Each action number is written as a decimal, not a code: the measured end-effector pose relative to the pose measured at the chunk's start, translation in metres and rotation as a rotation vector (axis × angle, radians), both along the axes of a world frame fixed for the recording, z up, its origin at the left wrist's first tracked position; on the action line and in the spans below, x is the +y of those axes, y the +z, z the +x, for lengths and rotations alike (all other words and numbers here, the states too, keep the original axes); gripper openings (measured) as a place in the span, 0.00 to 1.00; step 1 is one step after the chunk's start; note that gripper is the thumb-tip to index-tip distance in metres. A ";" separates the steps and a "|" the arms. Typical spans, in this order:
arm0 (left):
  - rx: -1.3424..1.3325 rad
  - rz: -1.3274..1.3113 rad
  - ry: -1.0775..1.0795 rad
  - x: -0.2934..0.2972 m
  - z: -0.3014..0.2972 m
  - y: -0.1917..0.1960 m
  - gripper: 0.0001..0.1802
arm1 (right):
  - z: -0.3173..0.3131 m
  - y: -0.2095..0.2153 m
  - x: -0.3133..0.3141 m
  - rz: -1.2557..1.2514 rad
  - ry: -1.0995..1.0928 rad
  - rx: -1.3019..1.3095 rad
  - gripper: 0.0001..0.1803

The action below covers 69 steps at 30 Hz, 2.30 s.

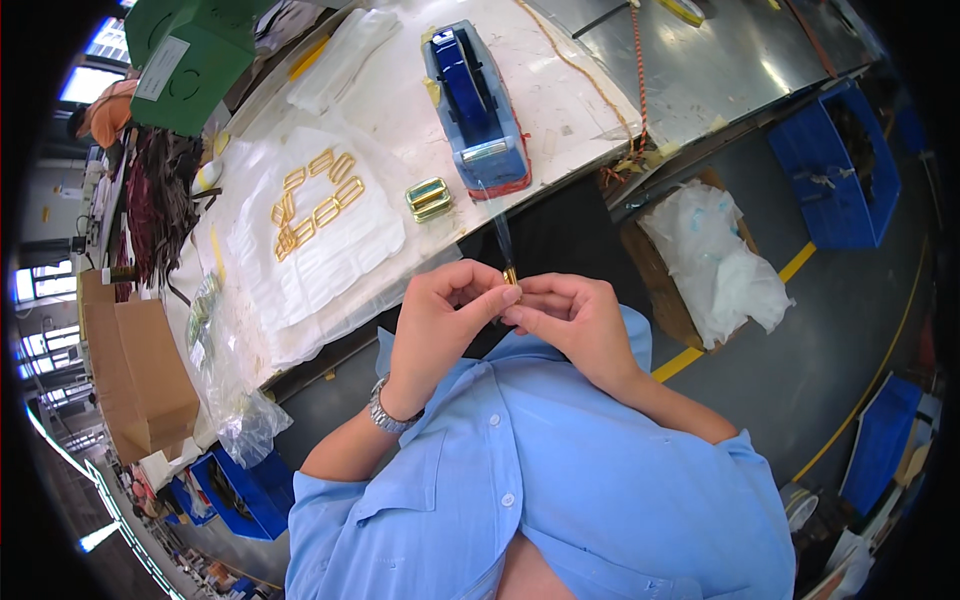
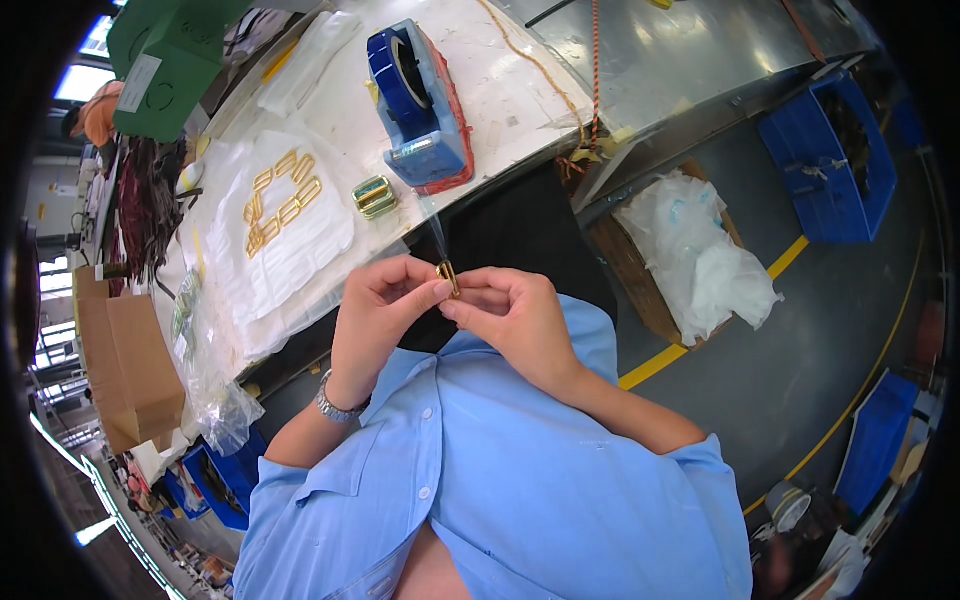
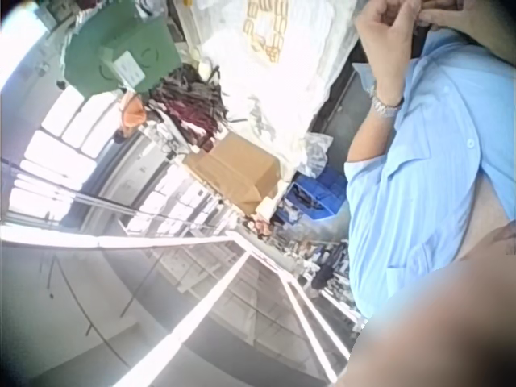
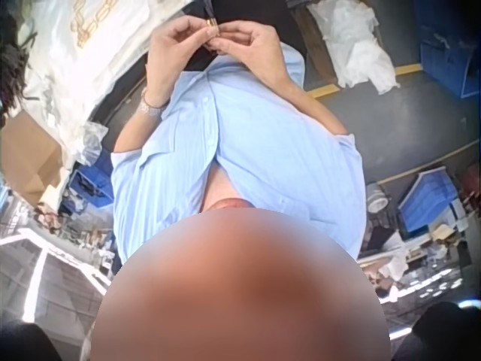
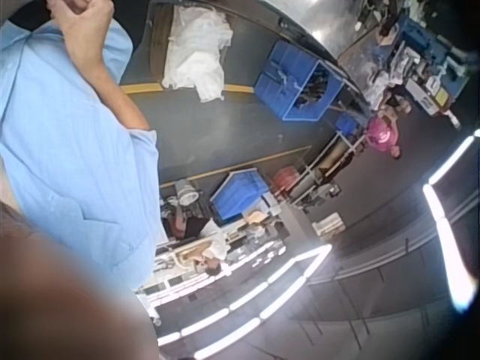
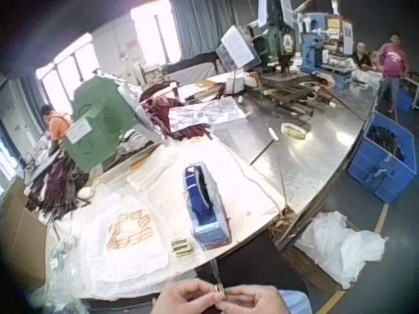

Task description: Applying small pieces of tape to metal buckles at a workstation.

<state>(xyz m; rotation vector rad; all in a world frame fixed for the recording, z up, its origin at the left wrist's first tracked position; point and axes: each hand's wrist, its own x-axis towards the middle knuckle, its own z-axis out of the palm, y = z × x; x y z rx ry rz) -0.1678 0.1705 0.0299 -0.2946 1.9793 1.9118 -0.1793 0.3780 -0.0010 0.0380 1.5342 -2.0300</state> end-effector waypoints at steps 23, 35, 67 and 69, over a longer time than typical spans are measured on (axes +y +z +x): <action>-0.202 0.164 -0.082 -0.021 -0.024 -0.013 0.20 | 0.000 -0.002 0.006 -0.125 0.098 -0.109 0.13; -0.363 0.253 -0.077 -0.027 -0.034 -0.016 0.19 | -0.013 -0.006 0.002 0.415 0.023 0.571 0.28; -0.646 0.480 -0.117 -0.025 -0.058 -0.021 0.21 | -0.032 -0.009 -0.004 0.157 0.013 0.436 0.36; -0.671 0.505 -0.095 -0.026 -0.054 -0.023 0.22 | -0.029 -0.006 -0.006 0.184 0.022 0.431 0.35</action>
